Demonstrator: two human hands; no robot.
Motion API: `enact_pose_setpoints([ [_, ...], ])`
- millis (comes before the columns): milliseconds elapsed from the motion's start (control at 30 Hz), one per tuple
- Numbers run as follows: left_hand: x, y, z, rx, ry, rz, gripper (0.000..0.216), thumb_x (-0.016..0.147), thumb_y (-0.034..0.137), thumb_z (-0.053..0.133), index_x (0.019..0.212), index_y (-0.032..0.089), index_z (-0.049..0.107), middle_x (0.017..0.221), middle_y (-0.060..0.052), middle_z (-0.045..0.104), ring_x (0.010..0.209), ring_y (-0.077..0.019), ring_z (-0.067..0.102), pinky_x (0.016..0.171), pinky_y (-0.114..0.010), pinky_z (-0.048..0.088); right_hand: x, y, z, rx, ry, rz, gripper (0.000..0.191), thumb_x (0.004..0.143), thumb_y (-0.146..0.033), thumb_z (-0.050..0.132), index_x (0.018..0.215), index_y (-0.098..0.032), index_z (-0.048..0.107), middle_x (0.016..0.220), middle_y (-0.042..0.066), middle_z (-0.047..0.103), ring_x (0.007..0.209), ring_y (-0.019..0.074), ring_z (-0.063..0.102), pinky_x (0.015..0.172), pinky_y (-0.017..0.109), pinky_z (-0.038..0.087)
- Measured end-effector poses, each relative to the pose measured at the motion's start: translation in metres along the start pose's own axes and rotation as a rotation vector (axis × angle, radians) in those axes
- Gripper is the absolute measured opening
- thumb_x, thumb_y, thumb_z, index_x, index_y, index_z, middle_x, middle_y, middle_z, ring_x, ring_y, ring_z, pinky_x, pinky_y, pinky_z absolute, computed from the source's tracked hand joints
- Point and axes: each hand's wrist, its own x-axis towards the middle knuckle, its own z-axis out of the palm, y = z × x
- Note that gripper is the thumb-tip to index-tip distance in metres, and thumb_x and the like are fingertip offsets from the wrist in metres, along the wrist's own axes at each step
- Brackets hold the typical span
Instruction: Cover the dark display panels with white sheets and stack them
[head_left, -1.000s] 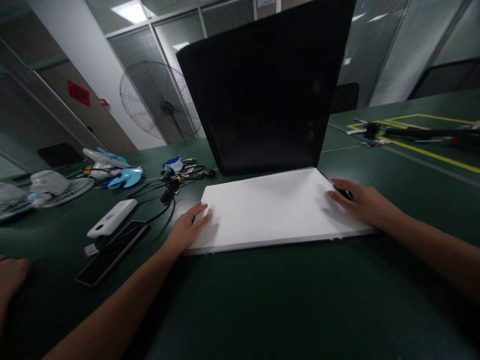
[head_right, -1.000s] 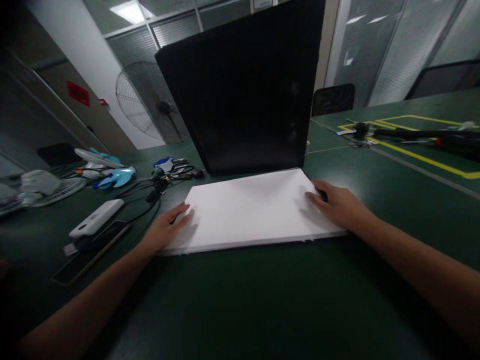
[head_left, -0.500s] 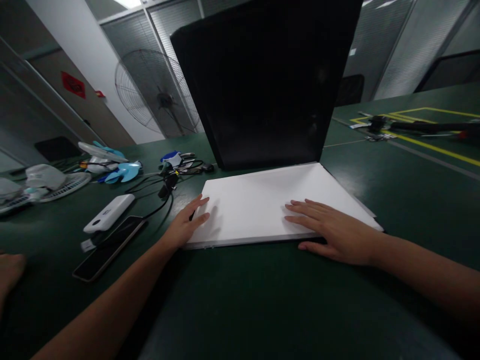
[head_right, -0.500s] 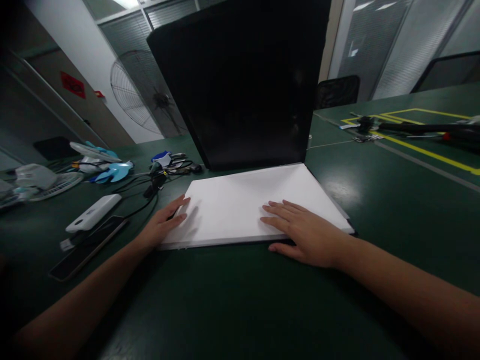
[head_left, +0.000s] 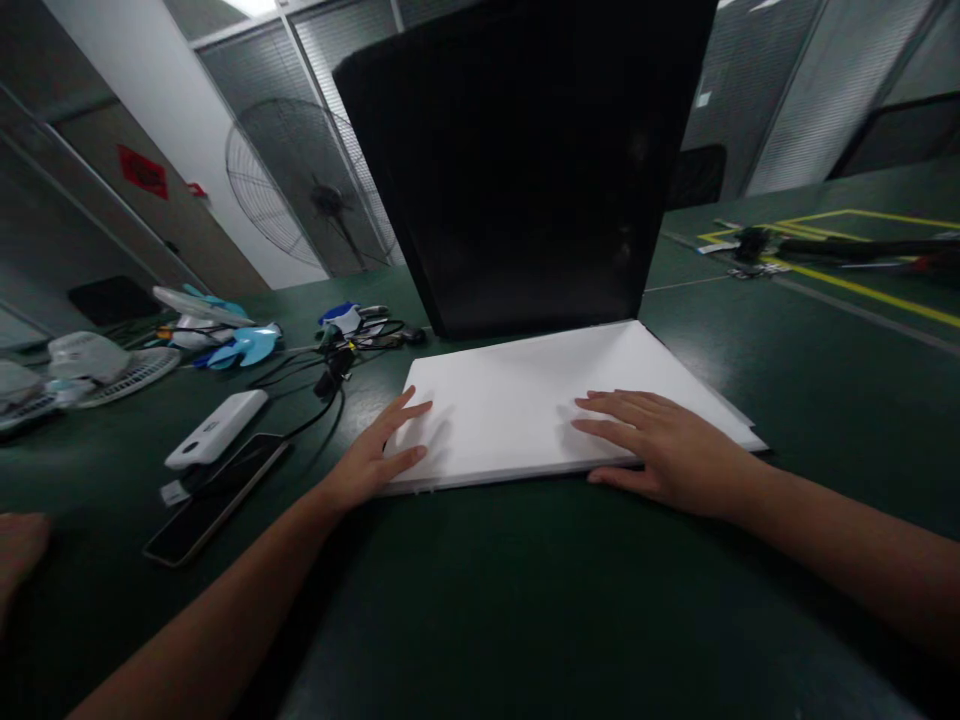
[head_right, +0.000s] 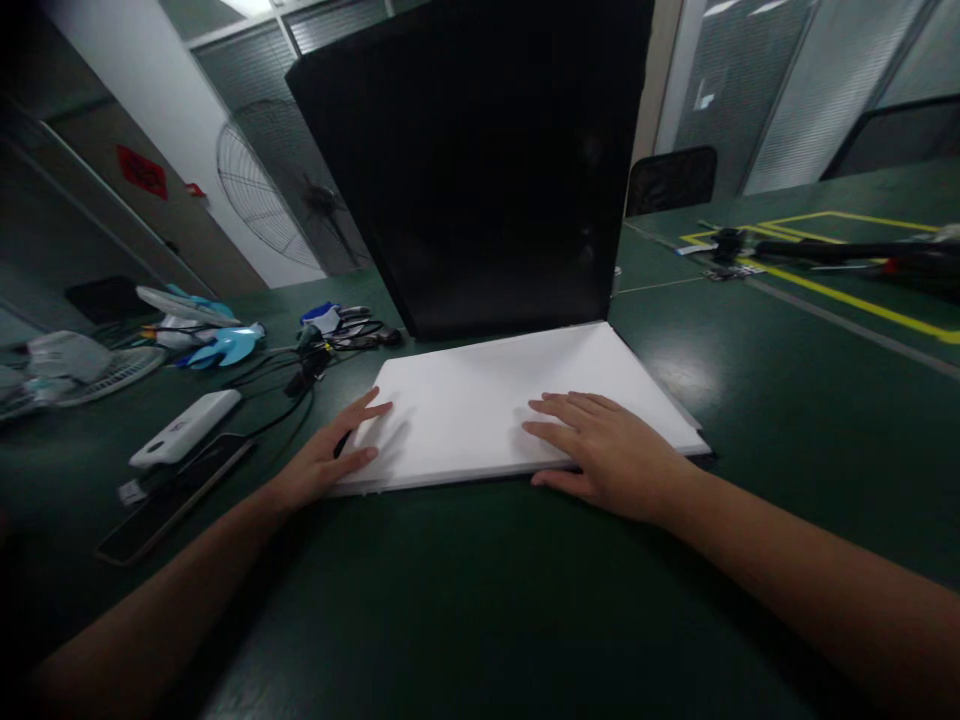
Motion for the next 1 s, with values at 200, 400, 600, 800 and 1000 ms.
enact_pose_setpoints([
  [200,-0.007,0.015,0.0,0.309,-0.019,0.162,0.069,0.092,0.065,0.064,0.15,0.029,0.056,0.172,-0.013,0.03,0.157,-0.0438,0.028,0.123,-0.073,0.023,0.001,0.003,-0.009,-0.192,0.24,-0.296,0.034,0.097,-0.031,0.068,0.127,-0.015,0.068,0.135,0.011,0.067,0.118,0.027,0.066,0.095,0.046,0.058],
  [400,-0.017,0.054,0.007,0.505,0.058,0.549,0.065,0.085,0.053,0.079,0.14,0.024,0.063,0.155,-0.015,0.056,0.141,-0.0394,0.055,0.115,-0.064,0.046,0.005,-0.005,-0.02,-0.251,0.338,-0.509,0.022,0.093,-0.009,0.065,0.115,-0.01,0.067,0.127,0.014,0.07,0.112,0.0261,0.067,0.085,0.041,0.059],
  [600,-0.018,0.065,0.01,0.545,0.277,0.77,0.03,0.096,0.028,0.073,0.124,0.019,0.069,0.118,-0.01,0.077,0.105,-0.0253,0.075,0.088,-0.042,0.063,0.01,-0.009,-0.031,-0.259,0.379,-0.513,0.031,0.089,-0.007,0.071,0.119,-0.005,0.066,0.125,0.018,0.07,0.108,0.0272,0.067,0.083,0.043,0.06],
  [800,-0.018,0.065,0.01,0.566,0.378,0.829,0.011,0.096,0.021,0.072,0.106,0.016,0.073,0.101,-0.006,0.08,0.089,-0.0214,0.078,0.076,-0.036,0.065,0.01,-0.007,-0.024,-0.25,0.391,-0.483,0.038,0.086,-0.007,0.075,0.123,-0.009,0.067,0.124,0.013,0.071,0.106,0.0228,0.067,0.086,0.04,0.059],
  [1000,-0.019,0.063,0.014,0.606,0.418,0.89,0.005,0.096,0.017,0.07,0.096,0.016,0.075,0.097,-0.003,0.083,0.085,-0.0194,0.081,0.074,-0.033,0.067,0.01,-0.004,-0.011,-0.222,0.356,-0.456,0.04,0.086,-0.012,0.077,0.124,-0.009,0.067,0.117,0.01,0.073,0.103,0.0216,0.068,0.085,0.039,0.058],
])
